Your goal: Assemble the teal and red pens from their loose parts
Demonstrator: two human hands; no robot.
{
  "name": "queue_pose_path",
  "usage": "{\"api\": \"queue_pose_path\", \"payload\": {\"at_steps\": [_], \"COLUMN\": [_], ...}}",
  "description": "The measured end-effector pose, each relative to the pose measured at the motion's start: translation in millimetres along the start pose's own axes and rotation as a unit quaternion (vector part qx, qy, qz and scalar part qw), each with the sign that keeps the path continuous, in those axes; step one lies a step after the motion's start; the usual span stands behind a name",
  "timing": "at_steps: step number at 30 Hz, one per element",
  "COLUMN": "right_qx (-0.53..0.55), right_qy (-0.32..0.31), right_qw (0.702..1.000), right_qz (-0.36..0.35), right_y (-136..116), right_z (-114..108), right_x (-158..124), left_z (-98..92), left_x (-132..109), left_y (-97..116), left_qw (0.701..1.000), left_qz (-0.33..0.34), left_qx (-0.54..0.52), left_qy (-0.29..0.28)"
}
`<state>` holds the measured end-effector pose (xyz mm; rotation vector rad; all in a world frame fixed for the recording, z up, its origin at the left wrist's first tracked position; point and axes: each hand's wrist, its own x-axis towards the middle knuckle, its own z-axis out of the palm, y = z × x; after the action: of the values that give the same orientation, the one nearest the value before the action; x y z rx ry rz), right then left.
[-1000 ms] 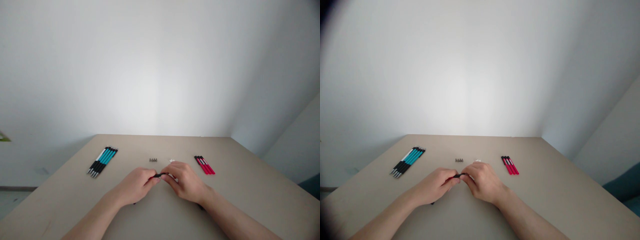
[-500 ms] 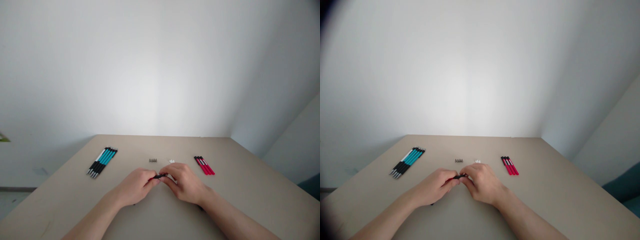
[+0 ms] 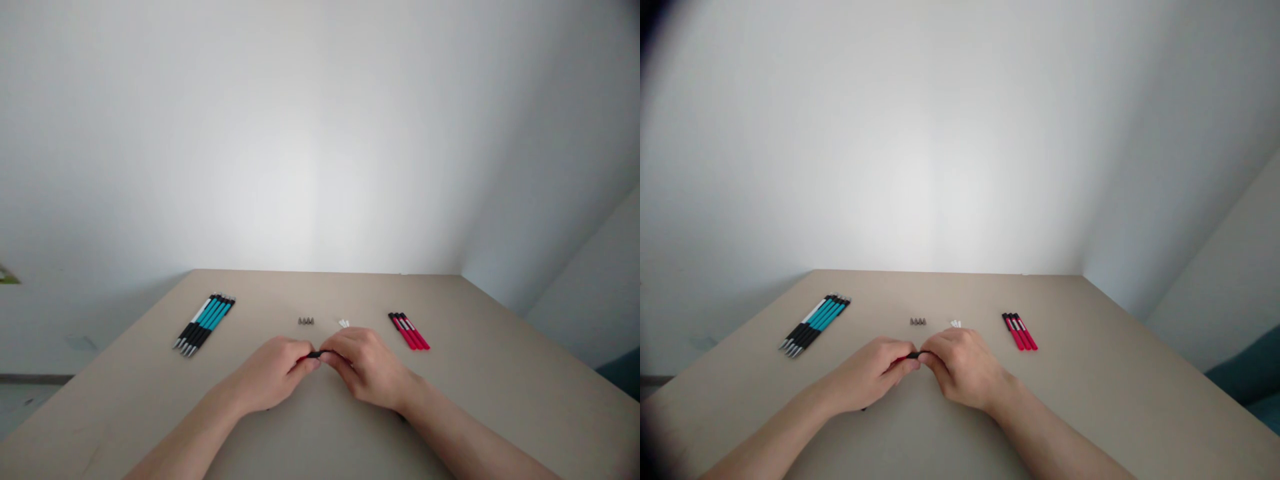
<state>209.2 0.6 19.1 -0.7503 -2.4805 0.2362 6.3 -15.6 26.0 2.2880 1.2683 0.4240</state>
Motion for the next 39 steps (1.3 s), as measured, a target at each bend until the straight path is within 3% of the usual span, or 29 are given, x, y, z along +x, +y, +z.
{"api": "queue_pose_path", "payload": {"at_steps": [27,33,39], "right_qx": [-0.027,0.012,0.047], "right_qy": [-0.027,-0.013,-0.003], "right_qw": [0.999,0.999,0.994], "right_qz": [0.003,0.032,0.095], "right_y": [1.4,-2.7,-4.0], "right_z": [2.4,1.9,2.8], "right_x": [0.2,1.7,-0.5], "left_z": [0.2,-0.6,-2.6], "left_x": [-0.3,-0.3,0.6], "left_y": [0.0,0.1,-3.9], "left_qw": [0.999,0.996,0.993], "left_qz": [0.009,0.028,-0.016], "left_qx": [0.033,0.073,0.104], "left_qy": [0.011,0.03,0.061]}}
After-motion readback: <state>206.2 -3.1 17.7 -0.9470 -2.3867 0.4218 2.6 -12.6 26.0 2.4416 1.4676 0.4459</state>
